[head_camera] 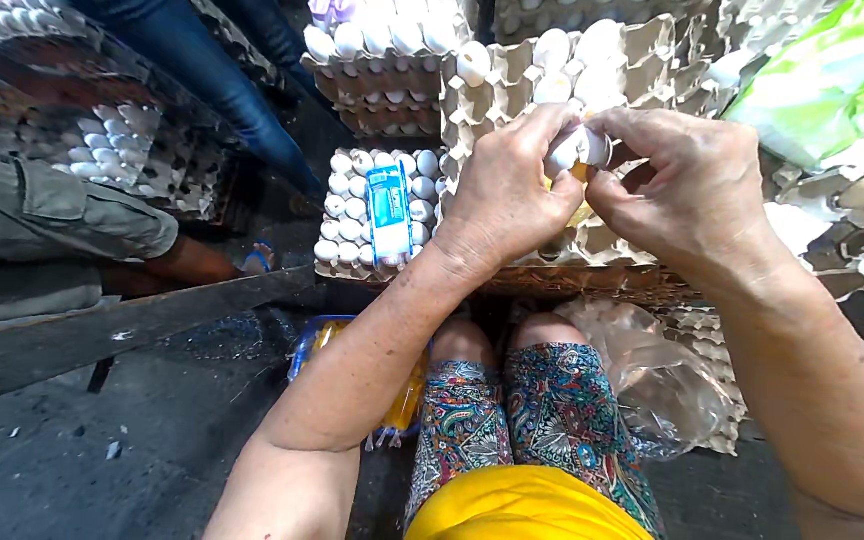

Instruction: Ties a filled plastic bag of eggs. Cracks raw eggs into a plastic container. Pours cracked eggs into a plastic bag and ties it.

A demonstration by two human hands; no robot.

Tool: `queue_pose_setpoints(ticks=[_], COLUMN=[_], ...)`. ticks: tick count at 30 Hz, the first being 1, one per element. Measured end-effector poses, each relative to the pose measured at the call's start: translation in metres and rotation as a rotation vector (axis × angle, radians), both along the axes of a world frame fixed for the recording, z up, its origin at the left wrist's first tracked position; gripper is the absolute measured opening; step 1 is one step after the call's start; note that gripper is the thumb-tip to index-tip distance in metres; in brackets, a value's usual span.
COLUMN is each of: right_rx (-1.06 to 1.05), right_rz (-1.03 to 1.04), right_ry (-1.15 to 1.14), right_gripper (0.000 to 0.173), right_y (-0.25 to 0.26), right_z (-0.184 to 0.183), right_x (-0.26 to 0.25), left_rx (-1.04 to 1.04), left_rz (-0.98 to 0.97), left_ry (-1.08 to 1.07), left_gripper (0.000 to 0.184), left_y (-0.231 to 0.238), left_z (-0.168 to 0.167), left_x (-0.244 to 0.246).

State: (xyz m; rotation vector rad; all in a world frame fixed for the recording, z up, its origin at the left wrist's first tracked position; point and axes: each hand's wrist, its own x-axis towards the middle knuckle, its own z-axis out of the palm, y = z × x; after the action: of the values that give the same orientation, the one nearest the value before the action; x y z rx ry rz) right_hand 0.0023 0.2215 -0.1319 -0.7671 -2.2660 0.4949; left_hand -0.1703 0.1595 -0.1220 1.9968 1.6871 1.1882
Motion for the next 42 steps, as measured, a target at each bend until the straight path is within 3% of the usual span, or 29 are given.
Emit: queue_pose_setpoints(ticks=[14, 31, 37, 40, 42], right_rx=[0.038, 0.012, -0.401, -0.757, -0.961], right_rz=[0.012, 0.045, 0.008, 0.041, 0.099], right_ry=[0.000, 0.046, 0.138, 0.334, 0.506], right_gripper=[0.033, 0.034, 0.028, 0.021, 0.012], right_y=[0.002, 0.005, 0.003, 0.004, 0.003], right_z=[0.004, 0.012, 0.014, 0.019, 0.020], right_x=[0.005, 0.015, 0.019, 0.017, 0.022], left_rx=[0.164, 0.087, -0.064, -0.123, -0.183], left_rz=[-0.157, -0.211, -0.215, -0.160, -0.106], left_ry=[0.043, 0.127, 0.150, 0.141, 0.160], left_gripper=[0.040, 0.041, 0.040, 0.039, 0.026], left_y=[-0.003, 0.004, 0.006, 0.005, 0.004], left_z=[-0.007, 0.016, 0.030, 0.042, 0.047], left_x=[-0.011, -0.012, -0.008, -0.002, -0.007])
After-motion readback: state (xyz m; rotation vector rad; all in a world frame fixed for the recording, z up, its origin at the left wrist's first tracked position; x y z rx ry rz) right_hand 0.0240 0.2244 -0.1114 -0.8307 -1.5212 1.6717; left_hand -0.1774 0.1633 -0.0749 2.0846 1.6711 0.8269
